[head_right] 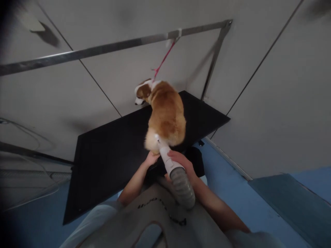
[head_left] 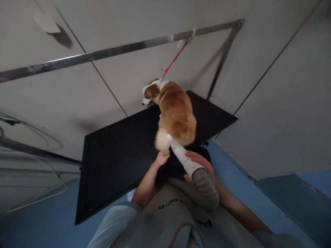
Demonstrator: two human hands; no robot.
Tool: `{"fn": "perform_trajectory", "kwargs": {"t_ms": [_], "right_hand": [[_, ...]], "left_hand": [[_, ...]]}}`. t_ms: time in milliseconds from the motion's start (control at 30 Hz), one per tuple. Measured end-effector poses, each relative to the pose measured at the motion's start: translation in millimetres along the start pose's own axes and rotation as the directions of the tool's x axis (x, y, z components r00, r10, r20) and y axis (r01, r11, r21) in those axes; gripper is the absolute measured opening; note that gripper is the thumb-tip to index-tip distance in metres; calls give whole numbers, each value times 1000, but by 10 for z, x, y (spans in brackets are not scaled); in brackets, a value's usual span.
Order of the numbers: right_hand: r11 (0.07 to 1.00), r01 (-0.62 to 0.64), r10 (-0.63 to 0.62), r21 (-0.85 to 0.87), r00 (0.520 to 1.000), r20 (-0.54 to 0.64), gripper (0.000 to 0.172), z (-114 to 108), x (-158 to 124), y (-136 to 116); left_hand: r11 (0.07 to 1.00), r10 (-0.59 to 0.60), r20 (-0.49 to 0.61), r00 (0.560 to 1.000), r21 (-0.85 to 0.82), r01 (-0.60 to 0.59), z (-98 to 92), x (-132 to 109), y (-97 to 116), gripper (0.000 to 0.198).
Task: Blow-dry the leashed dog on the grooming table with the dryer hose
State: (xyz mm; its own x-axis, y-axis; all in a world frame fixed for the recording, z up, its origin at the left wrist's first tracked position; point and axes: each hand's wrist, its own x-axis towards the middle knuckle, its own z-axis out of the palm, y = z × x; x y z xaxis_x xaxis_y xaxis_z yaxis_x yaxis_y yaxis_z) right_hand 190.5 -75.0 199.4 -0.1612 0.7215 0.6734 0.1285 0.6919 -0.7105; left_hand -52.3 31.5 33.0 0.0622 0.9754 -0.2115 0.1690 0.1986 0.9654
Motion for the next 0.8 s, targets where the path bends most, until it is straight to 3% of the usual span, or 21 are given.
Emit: {"fn": "perform_trajectory", "kwargs": {"t_ms": [67, 167, 233, 300, 400, 533, 667, 800], "right_hand": [[998, 68, -69, -14, 997, -26, 74, -20, -51, -3], [999, -44, 44, 6, 996, 82, 76, -13, -94, 18], [993, -114, 113, -20, 993, -29, 72, -3, -88, 56], [994, -102, 95, -28, 975, -199, 67, -18, -57, 120], [984, -176, 174, 4, 967, -186, 58, -91, -3, 229], [982, -190, 187, 24, 927, -326, 59, -128, 40, 358], [952, -297, 303, 74, 948, -95, 54, -18, 123, 531], [945, -292, 310, 145, 943, -123, 57, 107, 217, 752]], "left_hand": [[999, 4, 3, 1000, 35, -4, -106, 38, -28, 12], [998, 48, 21, 999, 45, -49, -186, 260, 104, 9], [994, 111, 4, 994, 18, -111, -132, 491, 295, 15], [987, 159, -23, 987, 6, -159, -17, 716, 505, 20], [987, 146, -14, 989, 67, -144, 90, 891, 662, 9], [988, 101, -45, 994, 121, -95, -116, 779, 439, 19], [995, -7, -159, 987, 101, 24, -297, 643, 211, 11], [986, -119, -242, 963, 86, 143, -422, 517, 186, 24]]}}
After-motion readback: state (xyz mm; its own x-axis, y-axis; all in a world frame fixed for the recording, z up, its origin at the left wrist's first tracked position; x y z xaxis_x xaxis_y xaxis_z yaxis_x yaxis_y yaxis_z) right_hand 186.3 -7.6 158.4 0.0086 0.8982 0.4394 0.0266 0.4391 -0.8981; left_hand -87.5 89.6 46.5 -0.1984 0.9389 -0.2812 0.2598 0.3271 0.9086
